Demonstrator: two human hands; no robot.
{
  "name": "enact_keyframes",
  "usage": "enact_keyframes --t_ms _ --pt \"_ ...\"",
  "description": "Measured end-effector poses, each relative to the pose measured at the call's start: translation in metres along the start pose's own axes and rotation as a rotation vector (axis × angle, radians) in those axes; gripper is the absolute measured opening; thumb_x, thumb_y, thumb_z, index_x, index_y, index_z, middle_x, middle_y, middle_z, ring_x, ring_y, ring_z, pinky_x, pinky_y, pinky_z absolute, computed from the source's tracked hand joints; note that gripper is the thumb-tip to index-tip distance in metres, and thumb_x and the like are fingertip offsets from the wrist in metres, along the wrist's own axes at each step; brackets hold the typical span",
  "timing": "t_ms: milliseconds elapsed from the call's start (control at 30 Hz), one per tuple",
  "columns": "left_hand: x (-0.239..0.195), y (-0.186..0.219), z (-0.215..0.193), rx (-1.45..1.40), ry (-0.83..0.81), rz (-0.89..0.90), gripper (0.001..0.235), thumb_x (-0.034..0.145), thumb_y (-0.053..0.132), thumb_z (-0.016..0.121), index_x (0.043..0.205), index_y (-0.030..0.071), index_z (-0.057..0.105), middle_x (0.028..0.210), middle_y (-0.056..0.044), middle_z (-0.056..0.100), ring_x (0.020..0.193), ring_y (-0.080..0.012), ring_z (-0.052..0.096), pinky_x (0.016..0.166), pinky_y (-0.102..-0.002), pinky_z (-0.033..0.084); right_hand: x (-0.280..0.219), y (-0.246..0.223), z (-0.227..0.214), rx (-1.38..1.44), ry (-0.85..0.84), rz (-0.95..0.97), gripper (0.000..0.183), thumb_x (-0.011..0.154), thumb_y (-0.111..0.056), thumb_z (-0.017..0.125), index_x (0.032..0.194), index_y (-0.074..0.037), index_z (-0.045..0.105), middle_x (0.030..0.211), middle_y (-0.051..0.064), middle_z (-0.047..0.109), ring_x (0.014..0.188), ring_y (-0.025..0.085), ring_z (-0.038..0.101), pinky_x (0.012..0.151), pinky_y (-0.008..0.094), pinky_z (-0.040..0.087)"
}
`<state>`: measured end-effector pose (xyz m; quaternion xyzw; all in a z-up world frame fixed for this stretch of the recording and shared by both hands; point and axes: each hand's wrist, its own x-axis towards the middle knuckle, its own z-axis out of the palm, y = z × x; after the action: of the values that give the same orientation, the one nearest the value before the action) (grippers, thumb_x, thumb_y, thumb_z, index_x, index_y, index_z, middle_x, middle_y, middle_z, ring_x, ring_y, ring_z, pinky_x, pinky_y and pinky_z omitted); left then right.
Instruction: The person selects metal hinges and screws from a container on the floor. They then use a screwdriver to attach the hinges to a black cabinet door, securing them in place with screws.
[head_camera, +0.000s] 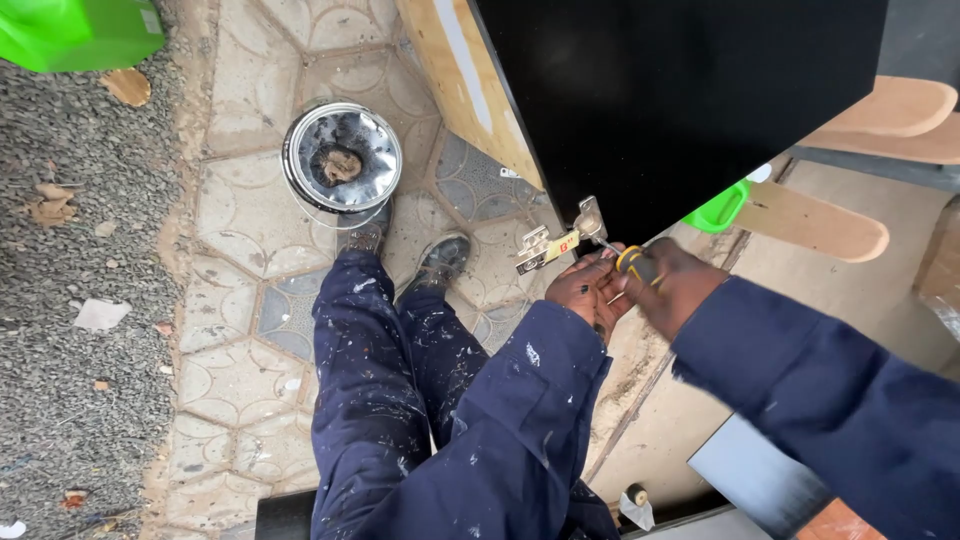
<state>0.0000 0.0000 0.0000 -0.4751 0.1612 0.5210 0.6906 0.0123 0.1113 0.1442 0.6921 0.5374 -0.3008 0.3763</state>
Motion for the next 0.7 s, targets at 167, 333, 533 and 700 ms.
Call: enact_keyframes --t_ms 167,333,533,700 --pt "-0.006 0.004 0.008 0.034 0.127 -0.009 0.025 0.100 0.008 0.070 0.123 0.002 0.062 0.104 -0.022 0.070 0.096 -0.0368 0.073 0.090 -0.059 0.063 0.052 0.067 0.037 -0.868 0.650 -0.836 0.044 0.086 -0.050 0.065 0.110 -0.014 0.056 0.089 0.011 0.061 0.079 0.038 0.071 0.059 0.053 0.057" --pt "-0.013 0.006 0.009 0.072 0.031 -0.007 0.026 0.104 0.010 0.063 0.128 -0.001 0.062 0.101 -0.019 0.070 0.099 -0.0338 0.073 0.092 -0.055 0.064 0.032 0.009 0.002 0.335 -0.083 0.101 0.061 0.088 -0.048 0.073 0.118 0.005 0.062 0.080 0.023 0.064 0.069 0.034 0.052 0.059 0.045 0.038" --pt "-0.006 0.010 0.011 0.100 0.062 -0.032 0.028 0.098 0.007 0.068 0.126 0.001 0.065 0.098 -0.020 0.070 0.092 -0.0321 0.074 0.090 -0.056 0.064 0.011 0.014 0.008 -0.589 0.333 -0.450 0.053 0.095 -0.052 0.062 0.125 -0.009 0.060 0.098 0.014 0.065 0.097 0.037 0.070 0.073 0.043 0.058" --pt "-0.013 0.012 0.015 0.055 0.071 -0.038 0.026 0.100 0.010 0.069 0.124 0.003 0.064 0.097 -0.020 0.070 0.093 -0.0347 0.074 0.089 -0.060 0.062 0.044 0.038 0.026 -0.791 0.579 -0.748 0.036 0.087 -0.050 0.063 0.100 -0.017 0.057 0.075 0.004 0.064 0.068 0.031 0.073 0.055 0.044 0.056"
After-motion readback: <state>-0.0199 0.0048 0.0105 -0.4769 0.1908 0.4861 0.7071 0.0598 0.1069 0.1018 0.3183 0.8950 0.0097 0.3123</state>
